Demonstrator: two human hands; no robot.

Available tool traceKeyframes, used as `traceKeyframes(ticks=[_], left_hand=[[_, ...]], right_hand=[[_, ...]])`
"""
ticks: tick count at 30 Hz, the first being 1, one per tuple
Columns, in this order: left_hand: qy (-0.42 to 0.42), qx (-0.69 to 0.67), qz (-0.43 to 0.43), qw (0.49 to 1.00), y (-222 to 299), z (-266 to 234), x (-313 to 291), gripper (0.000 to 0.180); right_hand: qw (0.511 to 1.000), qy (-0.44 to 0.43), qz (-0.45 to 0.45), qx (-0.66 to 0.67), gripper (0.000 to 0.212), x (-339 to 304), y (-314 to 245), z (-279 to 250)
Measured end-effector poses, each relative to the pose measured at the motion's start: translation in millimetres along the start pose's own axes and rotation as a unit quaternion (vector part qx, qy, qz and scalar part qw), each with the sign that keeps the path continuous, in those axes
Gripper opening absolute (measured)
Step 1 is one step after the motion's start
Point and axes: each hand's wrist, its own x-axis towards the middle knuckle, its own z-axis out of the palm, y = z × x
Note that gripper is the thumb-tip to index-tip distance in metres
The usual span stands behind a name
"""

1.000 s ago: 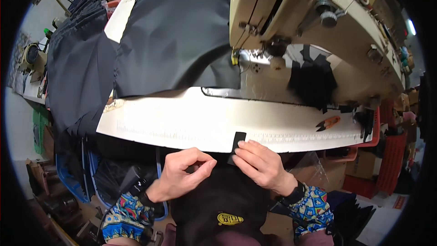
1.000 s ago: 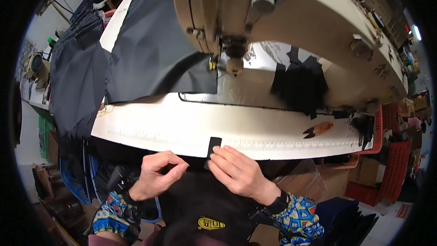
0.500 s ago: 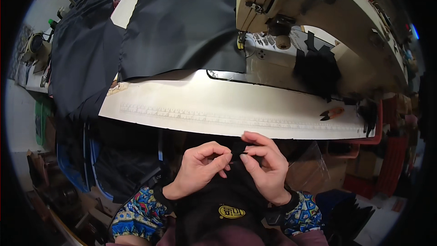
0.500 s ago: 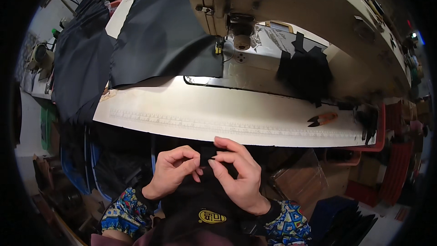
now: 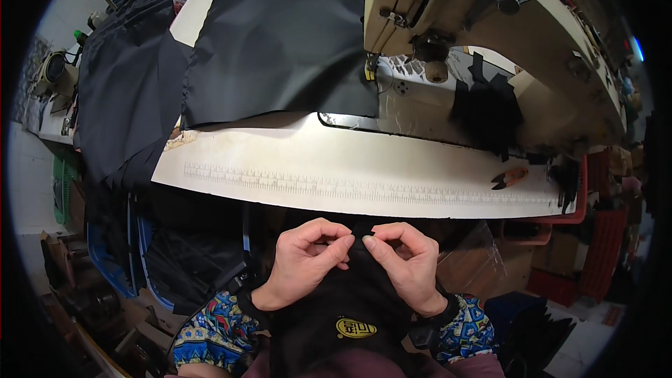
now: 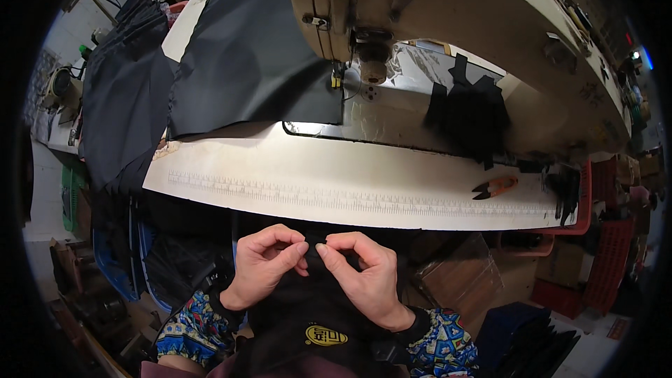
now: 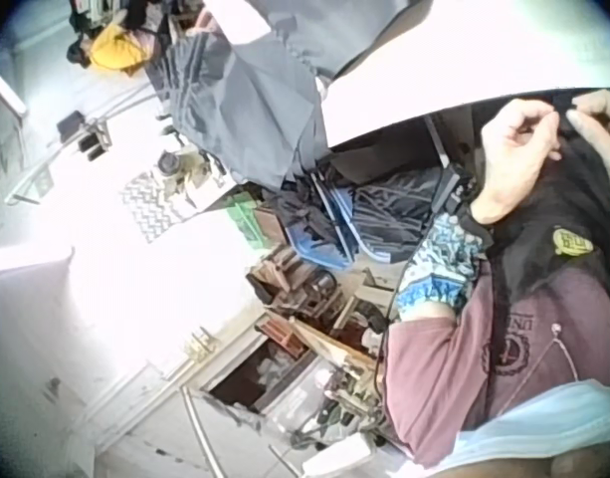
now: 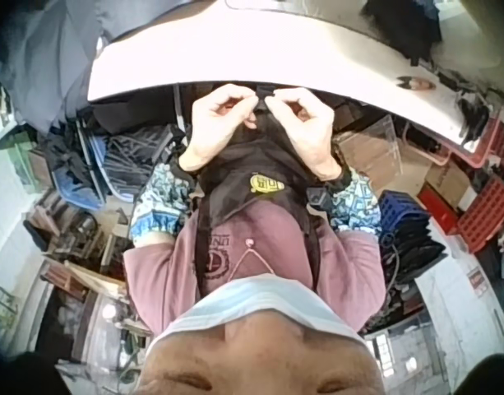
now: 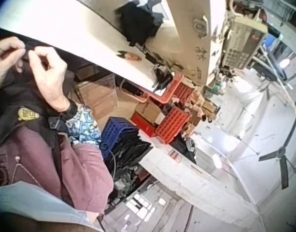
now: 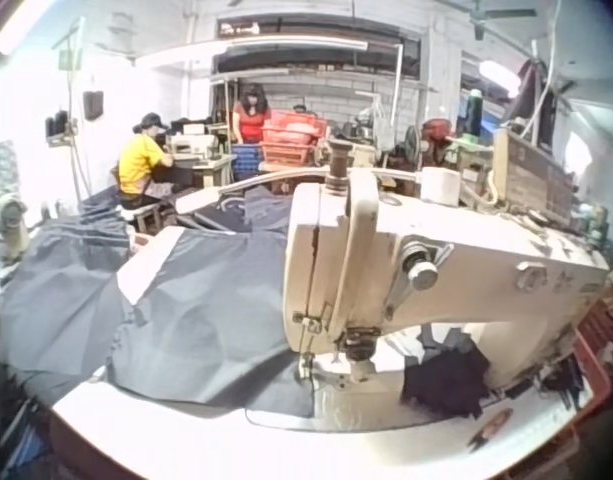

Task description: Sewing and assembling black fabric bags using an industrial sewing machine.

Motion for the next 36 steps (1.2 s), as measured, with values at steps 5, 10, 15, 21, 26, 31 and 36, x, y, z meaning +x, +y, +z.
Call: traceKeyframes(ticks=[5, 10, 15, 21, 26, 31, 36], left_hand=[[0.166, 0.167, 0.157, 0.959, 43.1, -38.8, 23.6, 0.004], [0.294, 0.179, 0.262, 0.901, 66.1, -125.9, 89.3, 0.014], [0.282, 0.258, 0.238, 0.893, 82.2, -152.5, 129.6, 0.015], [0.293, 0.483, 0.381, 0.732, 94.7, -127.4, 116.7, 0.008], [0.181, 0.536, 0.532, 0.630, 96.8, -68.1, 125.0, 0.022], [0.086, 0.509, 0.540, 0.665, 86.2, -52.1, 127.0, 0.025], [-0.032, 0.567, 0.565, 0.598, 69.9, -44.1, 127.8, 0.026]], right_hand=[[0.923, -0.043, -0.260, -0.281, 0.018, 38.6, -27.3, -17.6], [0.767, -0.016, -0.401, -0.501, 0.026, 122.7, -25.7, -25.2], [0.698, -0.052, -0.441, -0.561, 0.029, 163.8, -17.1, -36.0], [0.809, -0.050, -0.382, -0.443, 0.022, 175.5, -13.2, -32.8], [0.847, -0.078, -0.357, -0.386, 0.017, 177.4, -18.2, -33.0], [0.887, -0.056, -0.334, -0.313, 0.009, 183.7, -6.0, -28.9], [0.947, -0.050, -0.231, -0.216, 0.009, 188.5, -15.0, -25.6]])
